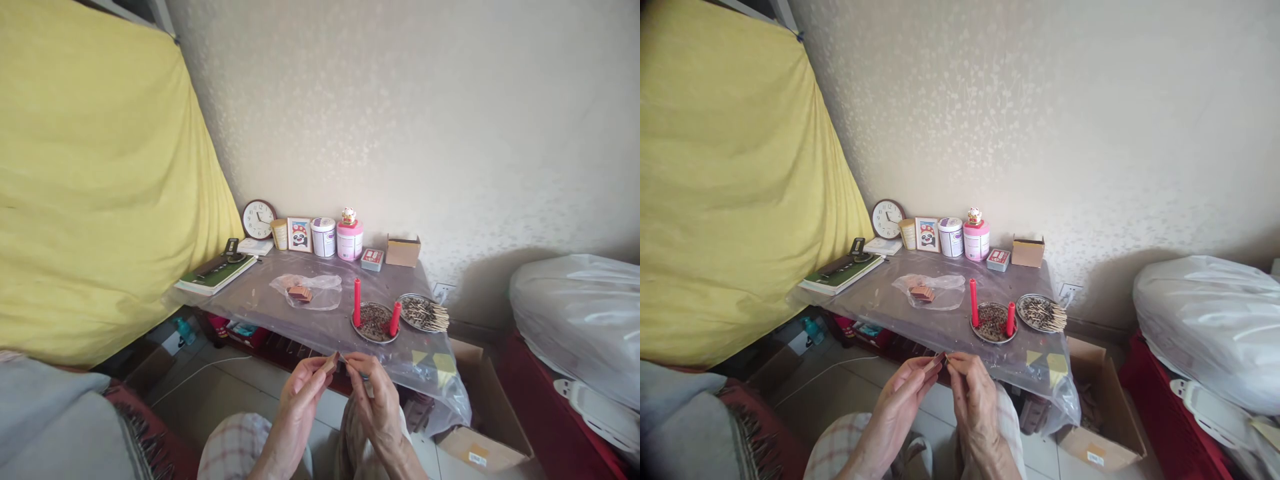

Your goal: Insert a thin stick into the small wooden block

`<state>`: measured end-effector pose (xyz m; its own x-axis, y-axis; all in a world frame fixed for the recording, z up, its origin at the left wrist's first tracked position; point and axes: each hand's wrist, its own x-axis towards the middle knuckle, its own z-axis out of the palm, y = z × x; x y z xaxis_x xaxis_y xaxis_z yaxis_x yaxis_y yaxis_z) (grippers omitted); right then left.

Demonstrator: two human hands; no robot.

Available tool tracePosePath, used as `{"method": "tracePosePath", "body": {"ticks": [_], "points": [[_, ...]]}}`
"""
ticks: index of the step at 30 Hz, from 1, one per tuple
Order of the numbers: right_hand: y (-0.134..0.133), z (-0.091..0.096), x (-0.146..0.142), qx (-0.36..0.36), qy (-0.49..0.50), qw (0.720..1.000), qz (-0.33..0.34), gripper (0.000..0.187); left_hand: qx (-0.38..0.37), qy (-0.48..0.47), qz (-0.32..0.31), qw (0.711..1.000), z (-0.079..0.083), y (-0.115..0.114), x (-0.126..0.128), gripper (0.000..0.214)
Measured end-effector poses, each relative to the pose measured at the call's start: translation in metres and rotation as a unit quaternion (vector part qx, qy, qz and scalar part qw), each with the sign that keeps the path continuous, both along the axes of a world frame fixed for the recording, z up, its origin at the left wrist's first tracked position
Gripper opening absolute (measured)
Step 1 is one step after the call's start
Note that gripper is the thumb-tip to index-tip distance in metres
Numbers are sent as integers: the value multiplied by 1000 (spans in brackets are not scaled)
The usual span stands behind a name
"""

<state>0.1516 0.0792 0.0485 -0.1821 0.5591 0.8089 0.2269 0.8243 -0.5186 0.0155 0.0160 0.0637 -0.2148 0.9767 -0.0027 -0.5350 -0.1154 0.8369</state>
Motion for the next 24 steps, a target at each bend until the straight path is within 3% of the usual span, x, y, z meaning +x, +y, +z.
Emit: {"method": "tracePosePath", "body": {"ticks": [5, 8, 12, 15, 21, 24], "points": [[-9, 8, 10, 0, 27, 1000, -10, 22, -32, -11, 28, 999, -6, 2, -4, 21], [5, -6, 7, 29, -61, 997, 28, 17, -19, -16, 24, 999, 0, 1, -3, 23], [43, -32, -1, 3, -14, 995, -100, 18, -22, 14, 27, 999, 8, -2, -2, 32], [53, -30, 2, -10, 17, 991, -129, 11, -58, 9, 40, 997, 3, -3, -3, 35], [10, 6, 9, -8, 51, 997, -56, 11, -43, -25, 38, 998, -7, 1, -5, 24], [-3, 5, 6, 8, 36, 999, 1, 23, -29, -26, 29, 999, -5, 3, -4, 20]]}}
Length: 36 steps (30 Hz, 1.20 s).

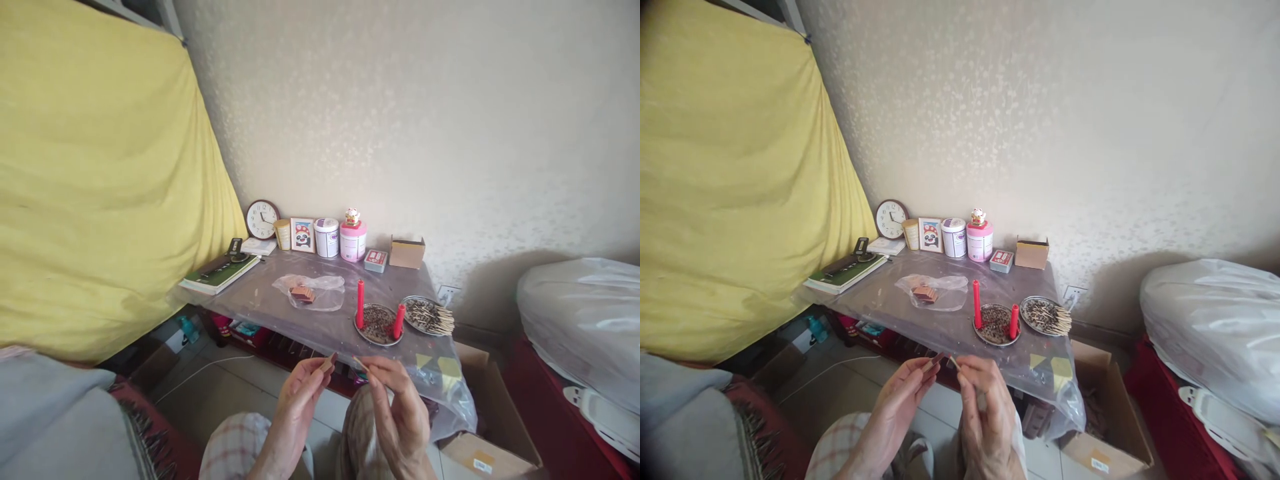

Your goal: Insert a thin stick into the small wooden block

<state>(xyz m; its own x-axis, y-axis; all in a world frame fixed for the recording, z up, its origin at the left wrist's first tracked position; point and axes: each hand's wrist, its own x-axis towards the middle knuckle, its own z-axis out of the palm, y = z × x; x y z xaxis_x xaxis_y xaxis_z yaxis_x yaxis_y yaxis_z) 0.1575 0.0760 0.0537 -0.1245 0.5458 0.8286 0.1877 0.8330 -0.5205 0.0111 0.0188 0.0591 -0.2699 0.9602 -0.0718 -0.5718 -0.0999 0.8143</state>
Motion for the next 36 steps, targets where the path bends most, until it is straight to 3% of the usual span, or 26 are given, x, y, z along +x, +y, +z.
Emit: {"method": "tracePosePath", "body": {"ticks": [3, 7, 18, 28, 32, 36], "points": [[13, -18, -8, 1, -89, 996, 9, 17, 8, 6, -3, 1000, 4, -1, 1, 23], [45, -39, -13, -38, -33, 995, -88, 14, -21, 27, 12, 999, 5, -5, -1, 29], [48, -20, -2, -129, 70, 987, -70, 11, -71, -4, 19, 997, -10, -12, -9, 33], [58, -5, -1, -268, 211, 940, -30, 21, -115, -61, -2, 992, -68, -27, -43, 26], [60, 7, 0, -303, 263, 916, -4, 24, -134, -74, -47, 987, -99, -40, -69, 29], [63, 15, 1, -319, 290, 902, 3, 25, -179, -75, -44, 980, -127, -51, -96, 35]]}}
